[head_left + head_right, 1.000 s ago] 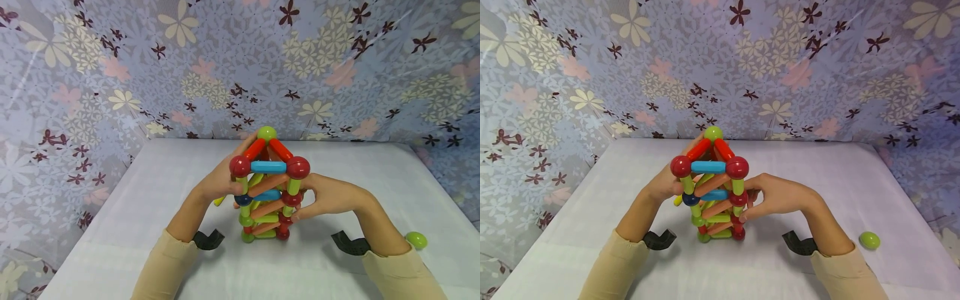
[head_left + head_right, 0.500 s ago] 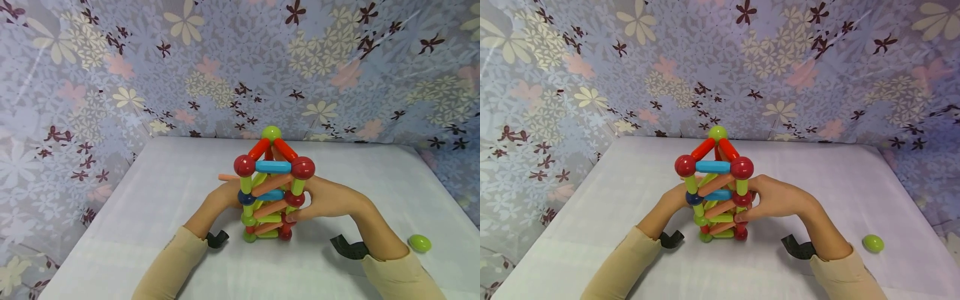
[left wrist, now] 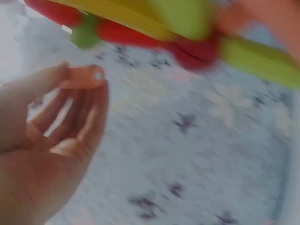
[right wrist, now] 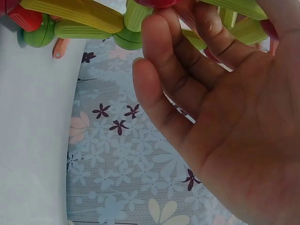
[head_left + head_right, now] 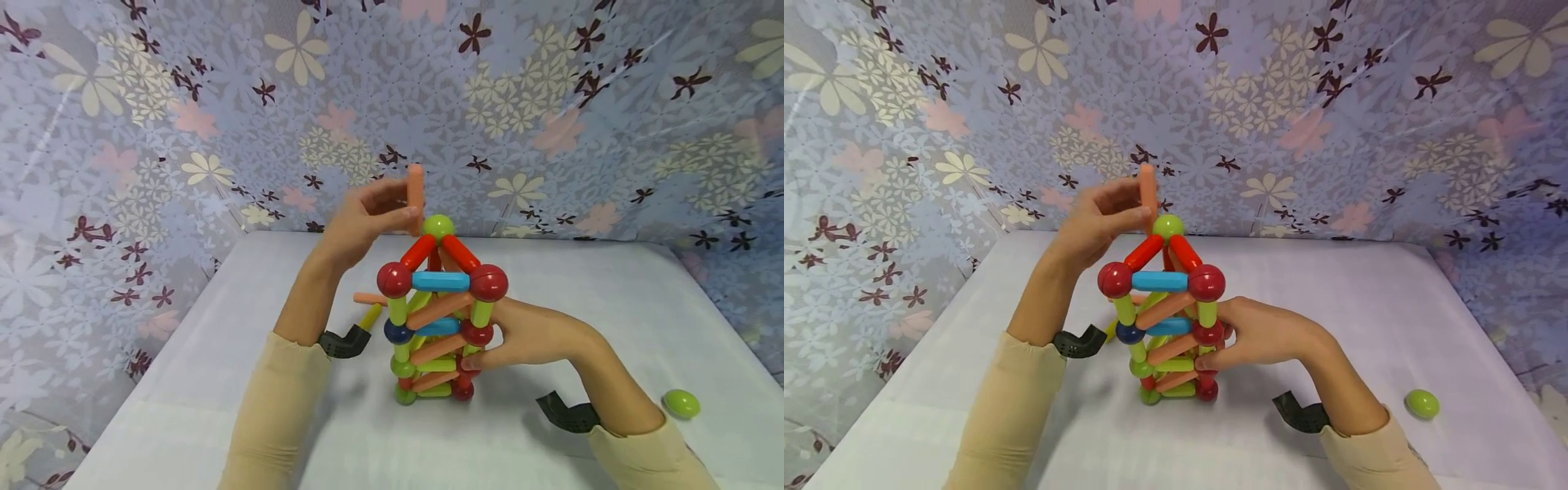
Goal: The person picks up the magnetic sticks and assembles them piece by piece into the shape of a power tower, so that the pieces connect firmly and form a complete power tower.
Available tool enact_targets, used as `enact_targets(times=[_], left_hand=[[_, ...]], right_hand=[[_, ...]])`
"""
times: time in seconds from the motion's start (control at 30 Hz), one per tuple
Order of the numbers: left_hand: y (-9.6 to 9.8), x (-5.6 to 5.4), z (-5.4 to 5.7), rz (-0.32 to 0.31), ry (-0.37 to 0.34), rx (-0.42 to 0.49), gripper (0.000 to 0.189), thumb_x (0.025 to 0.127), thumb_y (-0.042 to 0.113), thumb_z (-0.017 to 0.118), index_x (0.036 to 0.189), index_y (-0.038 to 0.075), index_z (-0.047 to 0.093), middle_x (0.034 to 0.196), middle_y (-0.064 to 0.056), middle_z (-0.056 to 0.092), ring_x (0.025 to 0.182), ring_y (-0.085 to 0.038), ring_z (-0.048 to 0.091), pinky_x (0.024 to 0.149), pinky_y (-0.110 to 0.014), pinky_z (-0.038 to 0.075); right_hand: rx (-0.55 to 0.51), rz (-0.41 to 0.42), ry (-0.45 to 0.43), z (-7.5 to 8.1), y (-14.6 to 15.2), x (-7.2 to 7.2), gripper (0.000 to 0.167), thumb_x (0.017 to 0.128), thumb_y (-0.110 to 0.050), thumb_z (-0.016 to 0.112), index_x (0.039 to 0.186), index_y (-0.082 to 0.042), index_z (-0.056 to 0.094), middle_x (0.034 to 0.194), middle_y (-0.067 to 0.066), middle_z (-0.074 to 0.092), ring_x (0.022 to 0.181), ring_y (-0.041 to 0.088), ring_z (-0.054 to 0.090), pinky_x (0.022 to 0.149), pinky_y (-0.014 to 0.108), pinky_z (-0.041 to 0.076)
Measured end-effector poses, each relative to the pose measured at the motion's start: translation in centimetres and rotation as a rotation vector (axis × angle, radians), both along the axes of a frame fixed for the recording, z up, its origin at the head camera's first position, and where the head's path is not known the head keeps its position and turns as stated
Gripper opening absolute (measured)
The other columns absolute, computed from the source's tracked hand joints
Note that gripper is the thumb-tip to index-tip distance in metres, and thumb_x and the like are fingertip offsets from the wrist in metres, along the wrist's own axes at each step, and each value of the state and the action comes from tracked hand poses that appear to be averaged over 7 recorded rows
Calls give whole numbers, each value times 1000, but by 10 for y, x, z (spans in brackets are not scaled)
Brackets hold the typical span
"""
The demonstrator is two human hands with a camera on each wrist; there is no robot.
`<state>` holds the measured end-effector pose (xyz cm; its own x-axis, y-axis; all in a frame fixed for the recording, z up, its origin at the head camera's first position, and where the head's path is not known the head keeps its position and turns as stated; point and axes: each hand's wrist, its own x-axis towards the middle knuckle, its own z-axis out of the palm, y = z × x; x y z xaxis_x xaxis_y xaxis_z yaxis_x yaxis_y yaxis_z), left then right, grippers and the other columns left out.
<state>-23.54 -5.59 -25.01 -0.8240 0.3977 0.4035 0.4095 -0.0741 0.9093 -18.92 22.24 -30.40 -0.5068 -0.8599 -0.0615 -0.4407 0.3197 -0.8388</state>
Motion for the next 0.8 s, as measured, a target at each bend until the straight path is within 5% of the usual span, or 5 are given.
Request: enact_targets(times=[0.07, 0.13, 0.3, 0.5, 0.8], left_hand=[[4, 3, 18, -100, 58, 134, 35, 89, 2, 65, 124, 0, 59, 108, -19, 62, 98, -37, 60, 86, -45, 51], [10, 7, 31, -184, 156, 173, 36, 89, 4, 67, 123, -3, 59, 105, -20, 63, 96, -40, 61, 83, -47, 52], [24, 16, 45, -280, 341, 90, 35, 88, -1, 67, 120, -12, 57, 103, -19, 65, 94, -38, 64, 80, -50, 52], [32, 19, 43, -285, 342, 60, 34, 87, -11, 62, 121, -14, 55, 105, -19, 64, 94, -38, 63, 83, -51, 51], [28, 14, 34, -347, 318, 116, 35, 92, 6, 64, 120, -14, 54, 103, -21, 63, 94, -40, 61, 84, -52, 50]], right_hand=[[9, -4, 0, 0, 0, 1, 59, 79, -28, 79, 130, -37, 50, 123, -14, 56, 121, 12, 44, 95, 48, 41], [9, -5, 0, 1, 0, 2, 60, 79, -28, 79, 131, -38, 50, 124, -14, 55, 121, 11, 44, 95, 48, 40], [2, 10, 4, 1, -1, 2, 61, 81, -29, 78, 132, -38, 48, 125, -14, 55, 121, 10, 44, 96, 48, 40], [0, 9, -3, 1, 0, 3, 61, 82, -29, 77, 133, -39, 46, 125, -14, 55, 120, 9, 46, 97, 47, 39], [27, -8, -12, 1, 0, 4, 58, 82, -30, 77, 131, -39, 48, 122, -15, 57, 117, 9, 48, 96, 46, 40]])
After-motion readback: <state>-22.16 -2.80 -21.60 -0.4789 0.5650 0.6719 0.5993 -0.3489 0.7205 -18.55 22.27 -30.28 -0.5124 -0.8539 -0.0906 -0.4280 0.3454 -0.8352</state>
